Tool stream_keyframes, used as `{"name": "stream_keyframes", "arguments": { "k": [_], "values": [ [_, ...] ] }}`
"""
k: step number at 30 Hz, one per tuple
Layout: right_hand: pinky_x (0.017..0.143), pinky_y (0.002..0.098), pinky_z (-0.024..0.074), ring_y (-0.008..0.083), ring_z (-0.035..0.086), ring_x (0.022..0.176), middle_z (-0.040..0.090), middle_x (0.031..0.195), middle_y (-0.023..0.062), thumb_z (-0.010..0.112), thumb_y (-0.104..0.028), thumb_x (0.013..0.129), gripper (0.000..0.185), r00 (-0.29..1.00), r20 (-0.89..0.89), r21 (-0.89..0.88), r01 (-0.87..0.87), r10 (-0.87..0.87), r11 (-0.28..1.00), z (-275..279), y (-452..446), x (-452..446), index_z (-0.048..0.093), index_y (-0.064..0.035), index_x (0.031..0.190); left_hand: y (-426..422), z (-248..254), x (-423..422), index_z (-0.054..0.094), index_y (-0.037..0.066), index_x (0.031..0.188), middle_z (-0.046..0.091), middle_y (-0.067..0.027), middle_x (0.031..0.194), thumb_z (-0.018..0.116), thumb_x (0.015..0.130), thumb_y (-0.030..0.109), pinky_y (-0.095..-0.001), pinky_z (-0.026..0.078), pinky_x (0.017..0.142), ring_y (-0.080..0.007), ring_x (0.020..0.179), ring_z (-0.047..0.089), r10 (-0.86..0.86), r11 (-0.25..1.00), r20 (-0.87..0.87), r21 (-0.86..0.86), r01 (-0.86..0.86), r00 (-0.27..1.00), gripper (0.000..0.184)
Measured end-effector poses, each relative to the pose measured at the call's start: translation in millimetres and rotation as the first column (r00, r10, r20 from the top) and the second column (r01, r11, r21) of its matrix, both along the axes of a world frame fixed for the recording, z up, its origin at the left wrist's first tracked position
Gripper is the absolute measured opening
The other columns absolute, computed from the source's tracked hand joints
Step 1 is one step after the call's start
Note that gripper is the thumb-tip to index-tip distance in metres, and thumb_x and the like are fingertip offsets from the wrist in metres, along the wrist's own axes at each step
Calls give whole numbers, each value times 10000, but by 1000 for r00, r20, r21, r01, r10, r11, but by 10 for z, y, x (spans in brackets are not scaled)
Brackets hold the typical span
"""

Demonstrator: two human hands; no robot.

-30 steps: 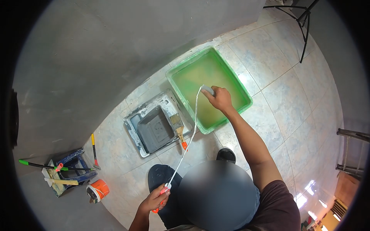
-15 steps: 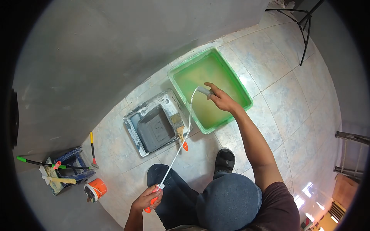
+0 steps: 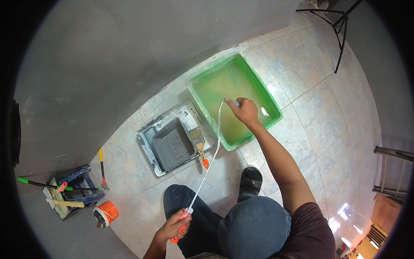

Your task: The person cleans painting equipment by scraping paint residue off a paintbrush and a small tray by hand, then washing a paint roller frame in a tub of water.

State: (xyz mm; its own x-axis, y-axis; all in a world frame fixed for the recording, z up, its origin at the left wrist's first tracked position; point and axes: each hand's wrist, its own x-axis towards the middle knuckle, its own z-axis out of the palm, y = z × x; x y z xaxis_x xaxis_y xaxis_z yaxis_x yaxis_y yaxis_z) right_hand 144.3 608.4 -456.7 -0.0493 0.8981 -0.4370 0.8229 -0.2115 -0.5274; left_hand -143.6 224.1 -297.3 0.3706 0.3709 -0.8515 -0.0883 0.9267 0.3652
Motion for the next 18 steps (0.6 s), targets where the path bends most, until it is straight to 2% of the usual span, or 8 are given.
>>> {"name": "stream_keyframes", "arguments": {
  "k": [1, 2, 3, 4, 6, 7, 9, 18],
  "values": [
    [681, 466, 528, 334, 697, 774, 708, 841, 234, 701, -515, 947, 541, 1000, 0, 3, 1, -1, 1000, -58, 37, -28, 725, 13, 1060, -18, -28, 109, 471, 94, 1058, 467, -17, 659, 497, 1128, 271, -263, 379, 374, -95, 435, 427, 96, 995, 77, -18, -95, 992, 192],
    [776, 485, 537, 365, 696, 906, 709, 990, 255, 669, -492, 969, 513, 995, 77, 130, -74, 64, 989, -210, 73, -58, 719, -3, 1118, -24, -51, 232, 479, 91, 1057, 471, -21, 654, 490, 1129, 278, -268, 378, 366, -100, 428, 427, 192, 981, 151, -44, -188, 970, 201],
    [872, 505, 546, 396, 696, 1038, 709, 1139, 277, 638, -469, 992, 491, 980, 160, 246, -156, 119, 957, -379, 92, -76, 712, -20, 1176, 15, -66, 375, 500, 96, 1067, 475, -24, 652, 474, 1131, 292, -268, 369, 352, -108, 414, 412, 192, 981, 133, -12, -192, 972, 208],
    [872, 505, 546, 396, 696, 1038, 709, 1139, 277, 638, -469, 992, 491, 980, 158, 244, -157, 120, 957, -539, 105, -76, 712, -20, 1176, 90, -91, 526, 500, 96, 1067, 475, -24, 652, 474, 1131, 292, -268, 369, 352, -108, 414, 412, 194, 981, 131, -15, -194, 972, 208],
    [1104, 541, 438, 433, 573, 1295, 576, 1431, 286, 540, -394, 1048, 462, 928, 340, 565, -329, 150, 757, -840, 141, -79, 639, -39, 1326, 327, -183, 767, 511, 104, 1091, 475, -23, 665, 466, 1128, 302, -270, 354, 365, -114, 423, 403, 282, 958, 139, 15, -287, 949, 206],
    [1104, 541, 438, 433, 573, 1295, 576, 1431, 286, 540, -394, 1048, 462, 929, 337, 568, -327, 149, 755, -970, 157, -92, 639, -39, 1326, 436, -237, 838, 511, 104, 1091, 475, -23, 665, 466, 1128, 302, -270, 354, 365, -114, 423, 403, 281, 958, 137, 19, -286, 950, 206],
    [1224, 561, 295, 419, 428, 1461, 414, 1606, 252, 470, -327, 1074, 503, 949, 119, 313, -314, 291, 896, -1114, 215, -92, 513, -14, 1466, 663, -361, 961, 508, 115, 1118, 475, -24, 681, 468, 1122, 309, -276, 341, 386, -120, 440, 408, 319, 948, 171, -74, -311, 932, 198],
    [1295, 543, 157, 352, 234, 1591, 245, 1719, 196, 315, -535, 1082, 765, 955, 149, 61, -266, 255, 962, -1140, 603, -65, 287, -6, 1634, 1219, -660, 1335, 489, 118, 1105, 500, -28, 685, 511, 1100, 378, -300, 370, 422, -123, 461, 442, 244, 970, 40, -19, -243, 969, 261]
  ]
}}
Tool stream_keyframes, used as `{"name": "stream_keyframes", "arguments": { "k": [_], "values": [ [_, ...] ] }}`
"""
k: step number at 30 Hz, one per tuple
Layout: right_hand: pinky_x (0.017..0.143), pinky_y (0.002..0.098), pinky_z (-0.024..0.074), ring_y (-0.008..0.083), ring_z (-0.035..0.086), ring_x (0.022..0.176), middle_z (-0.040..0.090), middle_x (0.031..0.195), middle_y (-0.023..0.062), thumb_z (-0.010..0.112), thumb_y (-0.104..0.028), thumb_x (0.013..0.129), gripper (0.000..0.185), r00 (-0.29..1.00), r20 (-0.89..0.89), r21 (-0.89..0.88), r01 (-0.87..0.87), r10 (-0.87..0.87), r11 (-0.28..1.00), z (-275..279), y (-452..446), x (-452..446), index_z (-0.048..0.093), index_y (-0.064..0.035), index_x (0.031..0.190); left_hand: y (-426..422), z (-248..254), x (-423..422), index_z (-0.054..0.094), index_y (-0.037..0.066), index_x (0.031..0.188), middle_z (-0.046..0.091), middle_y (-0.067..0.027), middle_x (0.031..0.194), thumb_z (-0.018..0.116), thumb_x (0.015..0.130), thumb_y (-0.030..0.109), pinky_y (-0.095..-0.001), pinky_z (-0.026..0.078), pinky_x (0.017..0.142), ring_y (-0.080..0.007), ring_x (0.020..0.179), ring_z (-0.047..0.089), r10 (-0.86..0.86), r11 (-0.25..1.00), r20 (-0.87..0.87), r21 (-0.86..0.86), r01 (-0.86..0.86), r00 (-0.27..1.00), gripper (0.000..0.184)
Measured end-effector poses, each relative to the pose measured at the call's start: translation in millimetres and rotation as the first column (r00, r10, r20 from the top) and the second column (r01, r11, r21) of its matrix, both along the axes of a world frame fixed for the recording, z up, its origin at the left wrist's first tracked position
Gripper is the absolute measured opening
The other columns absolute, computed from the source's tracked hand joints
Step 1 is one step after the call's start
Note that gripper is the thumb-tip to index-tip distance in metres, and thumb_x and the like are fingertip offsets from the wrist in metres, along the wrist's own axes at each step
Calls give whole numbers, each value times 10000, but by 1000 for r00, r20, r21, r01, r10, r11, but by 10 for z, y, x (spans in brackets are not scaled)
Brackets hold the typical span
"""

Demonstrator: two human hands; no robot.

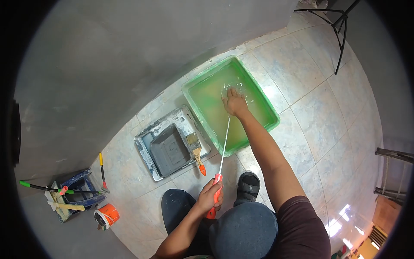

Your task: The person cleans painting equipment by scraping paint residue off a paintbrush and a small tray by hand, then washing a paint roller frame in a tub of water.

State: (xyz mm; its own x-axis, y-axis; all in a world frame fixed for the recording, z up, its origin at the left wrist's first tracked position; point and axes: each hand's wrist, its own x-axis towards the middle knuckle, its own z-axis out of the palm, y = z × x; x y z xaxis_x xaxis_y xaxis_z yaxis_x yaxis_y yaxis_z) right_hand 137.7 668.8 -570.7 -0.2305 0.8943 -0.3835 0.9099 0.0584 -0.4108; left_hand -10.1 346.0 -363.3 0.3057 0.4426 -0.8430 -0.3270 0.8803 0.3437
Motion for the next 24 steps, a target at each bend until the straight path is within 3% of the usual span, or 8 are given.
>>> {"name": "stream_keyframes", "arguments": {
  "k": [4, 6, 9, 12, 16, 20, 23, 24],
  "values": [
    [1305, 542, 96, 324, 201, 1605, 227, 1729, 174, 285, -620, 1062, 838, 994, 99, -50, -38, 43, 998, 104, 78, -8, 278, -15, 1640, -34, -12, -84, 484, 133, 1118, 481, -26, 690, 511, 1101, 391, -290, 345, 431, -119, 459, 409, -7, 998, -18, -58, 6, 1000, 260],
    [1299, 560, 106, 353, 257, 1584, 309, 1695, 192, 242, -707, 1041, 922, 995, 73, -78, -63, 69, 995, 62, -13, -5, 272, -4, 1637, -160, 2, -164, 491, 138, 1102, 477, -17, 685, 521, 1097, 406, -283, 341, 437, -117, 465, 412, -18, 996, -20, -92, 16, 1000, 270],
    [1302, 563, 42, 299, 209, 1605, 257, 1723, 159, 258, -709, 1031, 919, 988, 99, -111, -105, 116, 988, 169, -287, -35, 280, -23, 1642, -307, 91, -212, 517, 140, 1081, 481, -9, 685, 527, 1094, 405, -283, 337, 432, -116, 472, 418, -16, 986, -45, -165, 9, 999, 265],
    [1286, 614, 10, 312, 236, 1593, 283, 1711, 168, 263, -732, 1021, 951, 990, 106, -89, -88, 97, 992, 476, -498, -107, 292, -5, 1634, -533, 106, -225, 545, 142, 1061, 488, 4, 692, 537, 1087, 399, -274, 339, 428, -107, 476, 424, -5, 994, -54, -113, -1, 999, 259],
    [1261, 662, -37, 337, 274, 1571, 349, 1679, 175, 275, -725, 1023, 951, 992, 112, 10, -65, 63, 998, 228, -830, -199, 328, 19, 1613, -853, 166, -271, 560, 137, 1051, 495, 17, 699, 543, 1082, 387, -266, 346, 420, -97, 482, 439, -19, 992, -77, -127, 10, 997, 252],
    [1261, 659, -39, 347, 259, 1577, 335, 1684, 188, 273, -713, 1028, 938, 991, 114, -43, -61, 65, 997, 247, -1160, -259, 338, 20, 1610, -1023, 293, -284, 525, 132, 1057, 518, -6, 697, 530, 1089, 403, -279, 369, 396, -116, 448, 459, -45, 985, -81, -171, 31, 996, 274],
    [1262, 662, 2, 361, 320, 1552, 371, 1668, 181, 226, -727, 1035, 949, 973, 227, 103, -68, 43, 992, 241, -1207, -273, 367, 25, 1596, -986, 327, -301, 528, 128, 1062, 520, -11, 697, 526, 1093, 392, -282, 368, 389, -119, 442, 462, -45, 986, -70, -165, 33, 997, 266],
    [1262, 660, 45, 377, 362, 1528, 404, 1647, 187, 208, -734, 1032, 953, 979, 195, 3, -66, 64, 998, 225, -1129, -252, 382, 19, 1590, -956, 332, -303, 530, 128, 1063, 520, -12, 698, 525, 1095, 385, -283, 368, 390, -119, 444, 463, -39, 986, -52, -166, 29, 998, 259]
  ]
}}
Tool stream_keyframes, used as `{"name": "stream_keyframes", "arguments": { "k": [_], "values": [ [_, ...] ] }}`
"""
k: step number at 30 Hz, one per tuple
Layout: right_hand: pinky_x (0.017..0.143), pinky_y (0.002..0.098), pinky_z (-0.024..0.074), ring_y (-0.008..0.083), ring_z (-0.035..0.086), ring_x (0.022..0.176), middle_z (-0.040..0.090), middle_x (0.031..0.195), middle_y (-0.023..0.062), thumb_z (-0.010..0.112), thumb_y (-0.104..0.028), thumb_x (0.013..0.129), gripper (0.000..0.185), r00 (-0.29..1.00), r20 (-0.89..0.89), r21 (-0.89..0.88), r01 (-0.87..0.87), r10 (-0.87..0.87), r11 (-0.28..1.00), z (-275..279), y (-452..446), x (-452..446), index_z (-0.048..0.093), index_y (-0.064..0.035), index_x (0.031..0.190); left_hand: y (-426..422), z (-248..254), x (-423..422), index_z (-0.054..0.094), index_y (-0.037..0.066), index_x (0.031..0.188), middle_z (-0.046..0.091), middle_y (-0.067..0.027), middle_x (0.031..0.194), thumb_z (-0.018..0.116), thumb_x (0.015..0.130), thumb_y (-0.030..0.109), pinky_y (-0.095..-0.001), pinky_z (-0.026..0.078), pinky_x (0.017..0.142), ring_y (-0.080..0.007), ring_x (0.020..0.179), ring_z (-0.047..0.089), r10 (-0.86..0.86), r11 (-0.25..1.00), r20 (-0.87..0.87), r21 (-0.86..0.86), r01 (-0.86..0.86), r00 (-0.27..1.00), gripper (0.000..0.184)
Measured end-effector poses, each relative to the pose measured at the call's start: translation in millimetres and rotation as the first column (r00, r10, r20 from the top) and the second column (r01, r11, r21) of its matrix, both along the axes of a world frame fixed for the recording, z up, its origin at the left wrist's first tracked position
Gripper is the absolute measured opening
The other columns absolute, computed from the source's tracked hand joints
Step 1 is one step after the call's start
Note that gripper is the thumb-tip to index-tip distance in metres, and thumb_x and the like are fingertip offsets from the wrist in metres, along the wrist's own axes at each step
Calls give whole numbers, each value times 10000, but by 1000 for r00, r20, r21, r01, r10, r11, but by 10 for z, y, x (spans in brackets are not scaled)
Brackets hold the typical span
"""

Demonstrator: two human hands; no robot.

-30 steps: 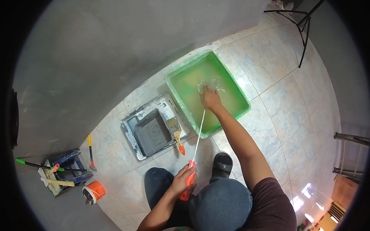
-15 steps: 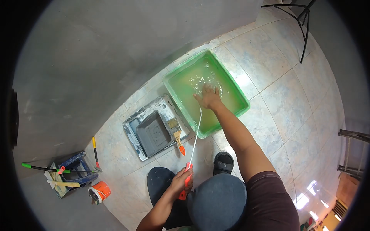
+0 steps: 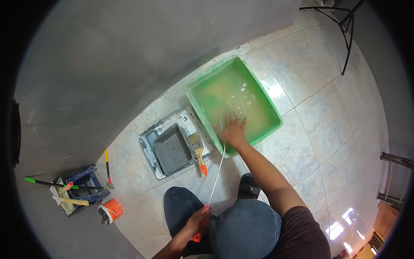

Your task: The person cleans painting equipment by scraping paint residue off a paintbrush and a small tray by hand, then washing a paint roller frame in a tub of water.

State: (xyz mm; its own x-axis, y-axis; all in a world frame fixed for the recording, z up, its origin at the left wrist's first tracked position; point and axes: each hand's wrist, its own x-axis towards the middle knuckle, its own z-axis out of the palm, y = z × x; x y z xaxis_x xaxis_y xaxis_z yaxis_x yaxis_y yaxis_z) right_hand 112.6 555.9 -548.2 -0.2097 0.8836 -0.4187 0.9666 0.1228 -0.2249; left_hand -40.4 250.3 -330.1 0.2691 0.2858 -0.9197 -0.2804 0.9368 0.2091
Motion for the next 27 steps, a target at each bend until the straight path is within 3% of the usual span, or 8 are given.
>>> {"name": "stream_keyframes", "arguments": {
  "k": [4, 8, 11, 13, 19, 23, 25, 27],
  "values": [
    [1252, 596, 231, 408, 491, 1436, 543, 1528, 227, 164, -753, 1023, 970, 996, -66, -344, 42, -68, 938, 194, 513, 108, 502, 13, 1514, 259, 55, 66, 561, 129, 1040, 533, 21, 774, 551, 1079, 361, -279, 333, 357, -101, 423, 419, 16, 1000, -27, 7, -15, 1000, 236],
    [1199, 537, 360, 419, 559, 1366, 607, 1445, 244, 142, -754, 1024, 985, 996, -82, -150, 8, -21, 989, -322, 913, 244, 662, 18, 1343, 304, -295, 96, 590, 115, 1066, 536, 18, 794, 569, 1077, 367, -258, 398, 530, -88, 589, 480, 3, 999, -43, 43, -1, 999, 254],
    [1157, 503, 424, 410, 607, 1309, 643, 1390, 247, 213, -661, 1054, 868, 988, -90, -123, 111, -122, 986, -567, 1170, 352, 754, 6, 1183, 443, -327, 143, 600, 113, 1075, 538, 12, 828, 576, 1073, 383, -255, 413, 658, -86, 718, 501, -2, 998, -29, 64, 4, 1000, 271],
    [1101, 523, 474, 415, 655, 1231, 688, 1315, 238, 336, -500, 1063, 652, 998, -39, -172, -56, 50, 983, -906, 1253, 432, 777, -22, 1113, 453, -307, 168, 602, 114, 1074, 537, 10, 845, 576, 1071, 396, -256, 411, 710, -87, 772, 503, -26, 999, -45, 30, 27, 999, 283],
    [1146, 461, 447, 359, 603, 1339, 679, 1361, 202, 454, -280, 986, 434, 974, -44, -146, -225, 221, 963, -571, 869, 478, 771, -51, 1174, 318, -269, 74, 608, 107, 1075, 543, 15, 881, 561, 1061, 438, -257, 420, 701, -77, 795, 507, -97, 992, -109, 68, 104, 989, 334],
    [1142, 462, 453, 359, 608, 1333, 681, 1357, 209, 475, -255, 960, 422, 989, -64, -94, -136, 130, 986, -373, 648, 425, 765, -51, 1187, 266, -118, 6, 570, 124, 1097, 529, 7, 773, 570, 1062, 434, -270, 386, 516, -93, 590, 490, -62, 998, -77, -16, 61, 995, 312],
    [1156, 462, 443, 353, 567, 1382, 627, 1438, 216, 492, -262, 944, 455, 969, 64, -455, -185, 239, 871, -150, 650, 357, 725, -44, 1268, 224, -70, 26, 535, 134, 1091, 508, 2, 718, 575, 1066, 435, -272, 352, 428, -103, 487, 460, -37, 999, -30, -41, 35, 999, 305],
    [1160, 465, 440, 358, 547, 1401, 600, 1469, 217, 502, -271, 937, 487, 955, 66, -463, -228, 290, 857, -105, 556, 307, 689, -41, 1324, 128, -64, 59, 576, 138, 1139, 527, 15, 686, 578, 1058, 428, -279, 328, 405, -111, 437, 448, -1, 999, -57, -48, -2, 998, 300]
  ]
}}
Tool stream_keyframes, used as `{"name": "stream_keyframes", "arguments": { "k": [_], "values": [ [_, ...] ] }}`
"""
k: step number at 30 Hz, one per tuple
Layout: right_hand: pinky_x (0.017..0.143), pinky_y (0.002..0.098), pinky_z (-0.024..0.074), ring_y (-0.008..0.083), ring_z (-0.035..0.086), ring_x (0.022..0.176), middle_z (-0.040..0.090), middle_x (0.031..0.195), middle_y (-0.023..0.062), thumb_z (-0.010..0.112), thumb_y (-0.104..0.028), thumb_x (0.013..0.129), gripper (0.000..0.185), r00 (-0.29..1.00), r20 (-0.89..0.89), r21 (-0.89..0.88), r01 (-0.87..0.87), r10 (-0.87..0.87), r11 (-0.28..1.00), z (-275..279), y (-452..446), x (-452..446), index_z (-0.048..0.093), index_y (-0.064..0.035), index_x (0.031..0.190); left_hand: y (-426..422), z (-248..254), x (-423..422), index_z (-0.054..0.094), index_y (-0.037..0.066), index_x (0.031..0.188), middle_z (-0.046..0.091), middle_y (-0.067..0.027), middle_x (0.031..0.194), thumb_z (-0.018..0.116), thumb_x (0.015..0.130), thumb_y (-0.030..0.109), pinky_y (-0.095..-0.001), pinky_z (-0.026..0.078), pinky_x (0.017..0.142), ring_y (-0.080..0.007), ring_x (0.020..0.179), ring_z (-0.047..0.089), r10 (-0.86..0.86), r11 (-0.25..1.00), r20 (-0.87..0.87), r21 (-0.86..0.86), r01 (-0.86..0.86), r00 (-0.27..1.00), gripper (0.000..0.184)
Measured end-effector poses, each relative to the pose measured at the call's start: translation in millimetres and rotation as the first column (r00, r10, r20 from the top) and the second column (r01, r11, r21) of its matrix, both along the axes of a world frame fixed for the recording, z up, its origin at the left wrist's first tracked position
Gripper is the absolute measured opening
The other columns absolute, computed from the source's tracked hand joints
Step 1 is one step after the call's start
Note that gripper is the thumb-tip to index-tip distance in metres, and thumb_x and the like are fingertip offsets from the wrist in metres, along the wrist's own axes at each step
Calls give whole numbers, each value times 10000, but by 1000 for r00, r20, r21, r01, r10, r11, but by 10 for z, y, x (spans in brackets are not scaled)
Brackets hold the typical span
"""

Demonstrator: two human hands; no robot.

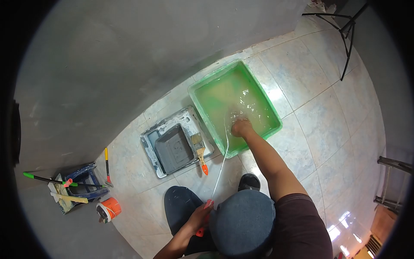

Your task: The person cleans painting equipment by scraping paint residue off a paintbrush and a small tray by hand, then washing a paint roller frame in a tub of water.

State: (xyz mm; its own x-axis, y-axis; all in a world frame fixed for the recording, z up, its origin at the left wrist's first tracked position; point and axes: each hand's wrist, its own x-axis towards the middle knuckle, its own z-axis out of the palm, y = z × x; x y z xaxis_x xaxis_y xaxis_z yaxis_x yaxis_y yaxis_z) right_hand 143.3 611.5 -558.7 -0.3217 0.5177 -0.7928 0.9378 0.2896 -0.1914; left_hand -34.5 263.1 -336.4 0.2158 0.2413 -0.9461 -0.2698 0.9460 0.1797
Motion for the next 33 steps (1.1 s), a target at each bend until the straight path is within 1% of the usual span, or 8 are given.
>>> {"name": "stream_keyframes", "arguments": {
  "k": [5, 7, 11, 16, 22, 29, 32, 33],
  "values": [
    [1168, 481, 431, 377, 514, 1428, 559, 1511, 224, 570, -211, 890, 561, 986, -157, 112, 70, -52, 991, -44, -399, 8, 615, -35, 1421, -183, 50, -43, 562, 134, 1091, 503, 15, 670, 550, 1078, 398, -280, 336, 401, -108, 446, 442, 1, 1000, 8, 31, -1, 1000, 264],
    [1176, 496, 421, 391, 524, 1409, 599, 1445, 238, 629, -152, 863, 544, 954, -289, 529, 87, 83, 844, -235, -561, 63, 626, -29, 1392, -267, 73, -69, 553, 131, 1075, 493, 13, 660, 536, 1086, 385, -281, 338, 397, -110, 439, 435, 22, 999, 38, 31, -23, 999, 254],
    [1115, 485, 477, 396, 611, 1292, 667, 1314, 243, 690, -147, 852, 482, 885, -438, 619, 171, 156, 766, -102, -472, 99, 660, -16, 1315, -320, 243, -154, 533, 121, 1060, 497, -7, 673, 516, 1098, 368, -287, 362, 398, -116, 451, 453, -28, 991, 38, 134, 23, 999, 251],
    [948, 501, 549, 442, 690, 1041, 721, 1089, 260, 651, -171, 930, 263, 768, -579, 265, 494, -274, 828, 246, -188, 307, 700, -40, 1153, -394, 488, -190, 515, 102, 1052, 455, -4, 613, 474, 1124, 322, -291, 343, 368, -121, 409, 414, -79, 981, 49, 181, 69, 996, 235],
    [906, 527, 542, 442, 688, 1016, 712, 1113, 247, 592, -118, 969, 219, 727, -684, 461, 369, 58, 807, 53, -57, 404, 682, -25, 1145, -197, 607, -347, 501, 99, 1054, 470, -21, 626, 447, 1134, 296, -277, 359, 362, -116, 406, 417, -101, 977, 64, 196, 86, 993, 220],
    [820, 486, 559, 424, 700, 927, 733, 994, 230, 698, -157, 929, 181, 687, -721, 357, 258, 90, 898, 233, 150, 228, 722, -22, 1047, -399, 602, -399, 492, 73, 1067, 463, -27, 614, 429, 1137, 258, -279, 360, 356, -121, 389, 412, -16, 980, 84, 199, -1, 996, 208],
    [681, 419, 555, 310, 702, 705, 726, 774, 163, 789, -211, 901, 210, 580, -814, 233, 332, -3, 914, 321, 214, 169, 747, -11, 856, -527, 538, -494, 492, 67, 1076, 468, -33, 611, 421, 1136, 240, -282, 357, 351, -126, 381, 412, 31, 975, 132, 212, -58, 991, 197],
    [624, 388, 532, 243, 664, 621, 703, 700, 124, 819, -238, 889, 262, 525, -816, 42, 473, -243, 880, 375, 177, 140, 741, -7, 791, -552, 527, -531, 492, 64, 1079, 468, -36, 606, 417, 1135, 233, -284, 355, 349, -128, 378, 413, 42, 976, 159, 204, -75, 986, 192]
  ]
}}
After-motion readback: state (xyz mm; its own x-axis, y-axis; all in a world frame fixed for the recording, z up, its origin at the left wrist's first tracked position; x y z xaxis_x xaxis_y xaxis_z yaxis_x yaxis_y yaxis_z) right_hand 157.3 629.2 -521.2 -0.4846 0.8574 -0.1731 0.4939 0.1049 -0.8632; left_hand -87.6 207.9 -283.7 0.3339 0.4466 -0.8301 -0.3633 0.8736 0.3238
